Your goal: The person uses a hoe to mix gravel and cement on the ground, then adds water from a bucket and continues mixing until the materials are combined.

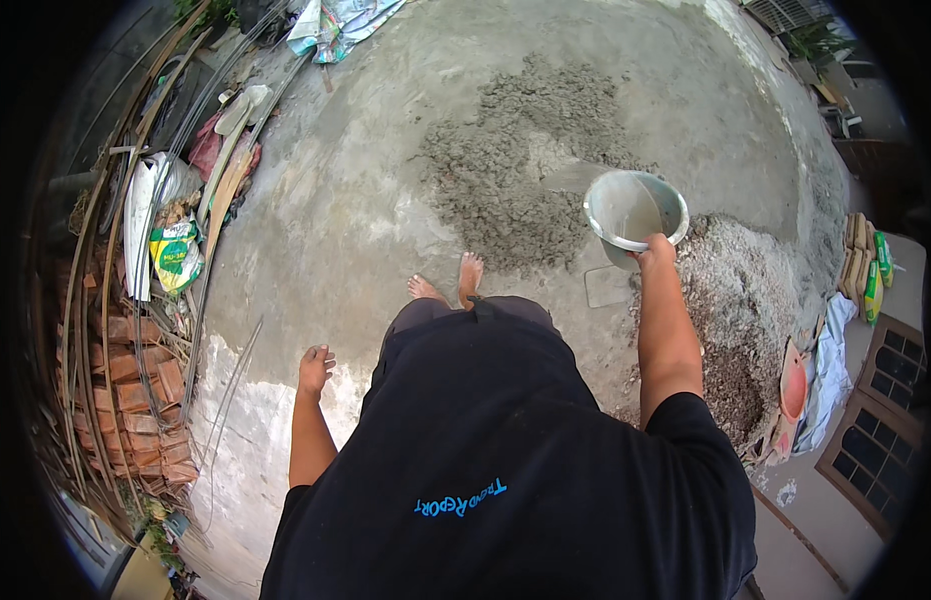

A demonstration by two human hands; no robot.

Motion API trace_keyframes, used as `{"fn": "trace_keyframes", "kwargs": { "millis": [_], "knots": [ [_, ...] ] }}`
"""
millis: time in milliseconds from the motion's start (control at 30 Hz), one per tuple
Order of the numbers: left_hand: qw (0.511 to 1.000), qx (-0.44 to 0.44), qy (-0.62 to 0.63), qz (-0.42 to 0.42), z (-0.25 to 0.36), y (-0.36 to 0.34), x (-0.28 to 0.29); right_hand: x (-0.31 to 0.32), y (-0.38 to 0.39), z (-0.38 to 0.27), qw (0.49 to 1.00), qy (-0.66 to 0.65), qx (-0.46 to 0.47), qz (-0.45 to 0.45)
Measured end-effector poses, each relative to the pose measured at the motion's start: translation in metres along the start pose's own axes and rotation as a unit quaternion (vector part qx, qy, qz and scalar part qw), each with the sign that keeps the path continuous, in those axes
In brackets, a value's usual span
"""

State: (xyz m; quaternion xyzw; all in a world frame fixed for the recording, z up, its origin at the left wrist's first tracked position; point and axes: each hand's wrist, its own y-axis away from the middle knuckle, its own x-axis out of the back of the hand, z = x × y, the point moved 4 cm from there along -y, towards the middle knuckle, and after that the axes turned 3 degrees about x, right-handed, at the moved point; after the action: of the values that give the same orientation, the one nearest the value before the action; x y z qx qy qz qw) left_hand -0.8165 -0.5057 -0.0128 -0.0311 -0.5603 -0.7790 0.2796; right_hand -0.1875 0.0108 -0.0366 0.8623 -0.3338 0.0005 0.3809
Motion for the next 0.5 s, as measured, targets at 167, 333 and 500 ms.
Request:
{"fn": "trace_keyframes", "kwargs": {
  "millis": [167,333,500],
  "knots": [
    [0.999,-0.032,0.017,0.034,0.029,-0.003,0.003,0.0,-0.001,-0.008,0.999,0.025,0.026,0.005],
    [0.999,-0.025,-0.016,0.013,0.03,0.001,-0.012,-0.002,-0.001,-0.015,0.998,0.048,0.039,0.031],
    [1.0,0.002,-0.028,0.015,0.019,0.0,-0.014,-0.011,0.014,-0.033,0.991,0.102,0.081,0.035]
  ]
}}
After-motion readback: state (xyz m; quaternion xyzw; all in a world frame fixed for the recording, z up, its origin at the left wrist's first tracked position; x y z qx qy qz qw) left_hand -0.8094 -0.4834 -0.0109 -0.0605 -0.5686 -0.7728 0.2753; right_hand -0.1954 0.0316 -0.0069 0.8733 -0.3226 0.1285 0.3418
